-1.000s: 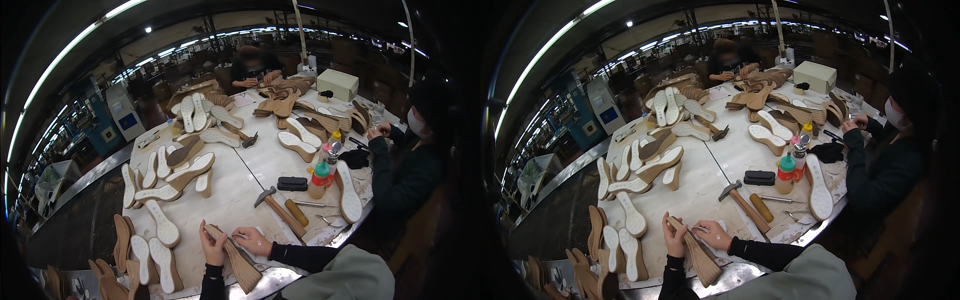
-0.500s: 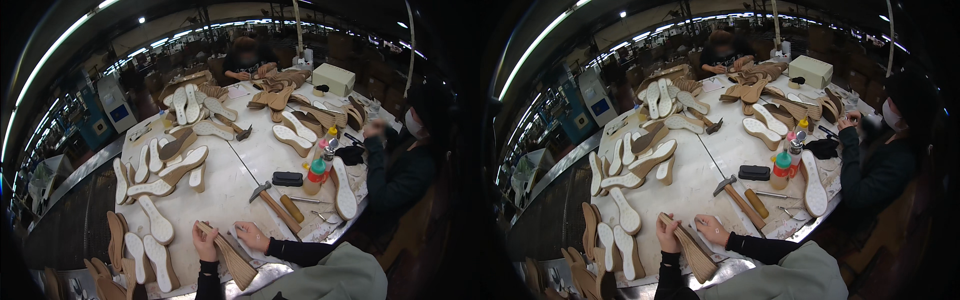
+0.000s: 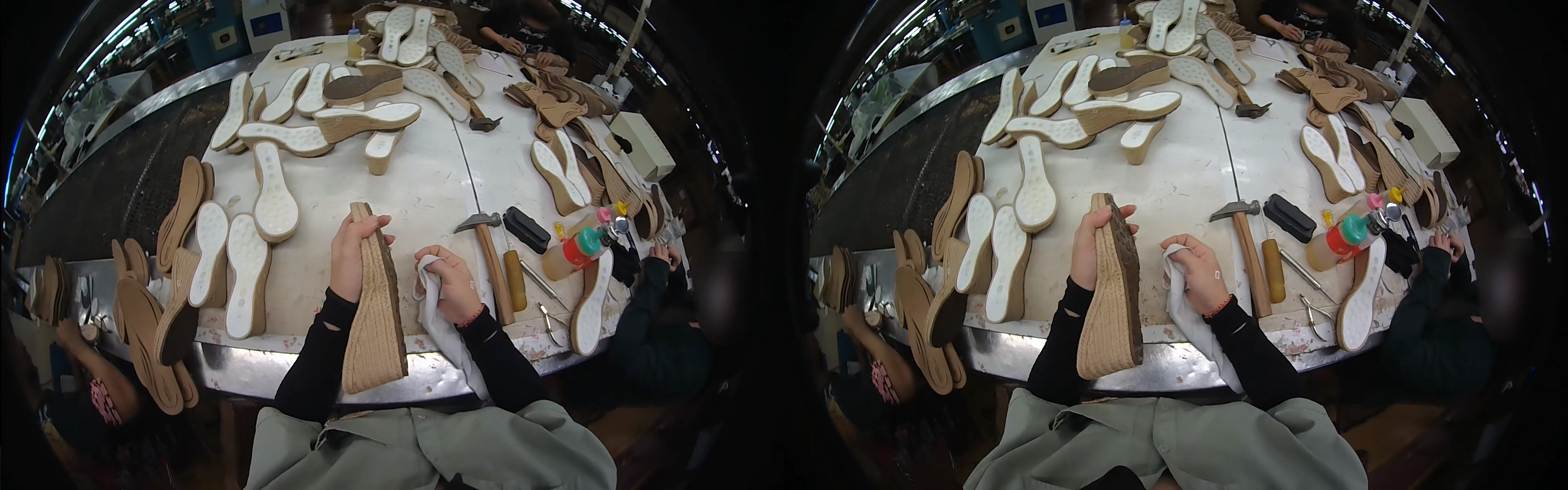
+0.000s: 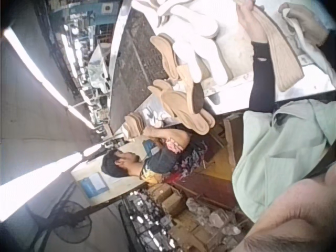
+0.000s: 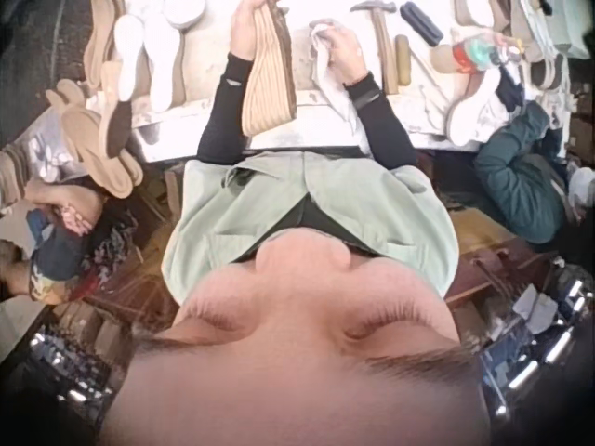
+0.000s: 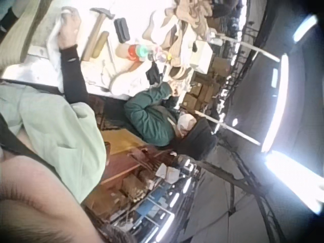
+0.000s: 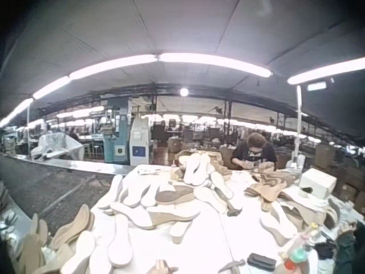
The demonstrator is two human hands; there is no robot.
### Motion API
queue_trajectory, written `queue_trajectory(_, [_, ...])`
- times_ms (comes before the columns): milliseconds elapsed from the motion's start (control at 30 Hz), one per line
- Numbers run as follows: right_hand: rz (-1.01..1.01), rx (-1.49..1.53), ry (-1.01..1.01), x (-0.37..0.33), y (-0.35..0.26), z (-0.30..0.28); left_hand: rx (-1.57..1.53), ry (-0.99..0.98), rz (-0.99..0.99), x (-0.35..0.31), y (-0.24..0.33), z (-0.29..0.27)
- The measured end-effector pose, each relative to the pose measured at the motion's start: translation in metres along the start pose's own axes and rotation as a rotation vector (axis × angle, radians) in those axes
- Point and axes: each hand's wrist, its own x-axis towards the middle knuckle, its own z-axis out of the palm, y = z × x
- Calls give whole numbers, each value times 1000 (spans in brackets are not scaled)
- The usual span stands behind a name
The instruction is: The person wipes the surface of a wooden shoe sole with a white cloth. They rotate the sole to clean different areas and then place it on the table before picking up another sole to continue wiping.
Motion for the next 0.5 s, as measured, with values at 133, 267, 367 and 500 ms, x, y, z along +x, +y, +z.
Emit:
queue_trajectory(133, [-144,-291,21,1,-12,-7,9,31,13,-1,-2,1])
queue_trajectory(267, [-223,-271,4,-5,-23,3,4,63,21,0,-5,-3])
queue_trajectory(367, [-124,80,-71,-11,-29,17,-9,75,30,-1,-5,-3])
queue_trajectory(500, [98,239,-176,-18,-40,23,-28,87,24,-1,-5,-4])
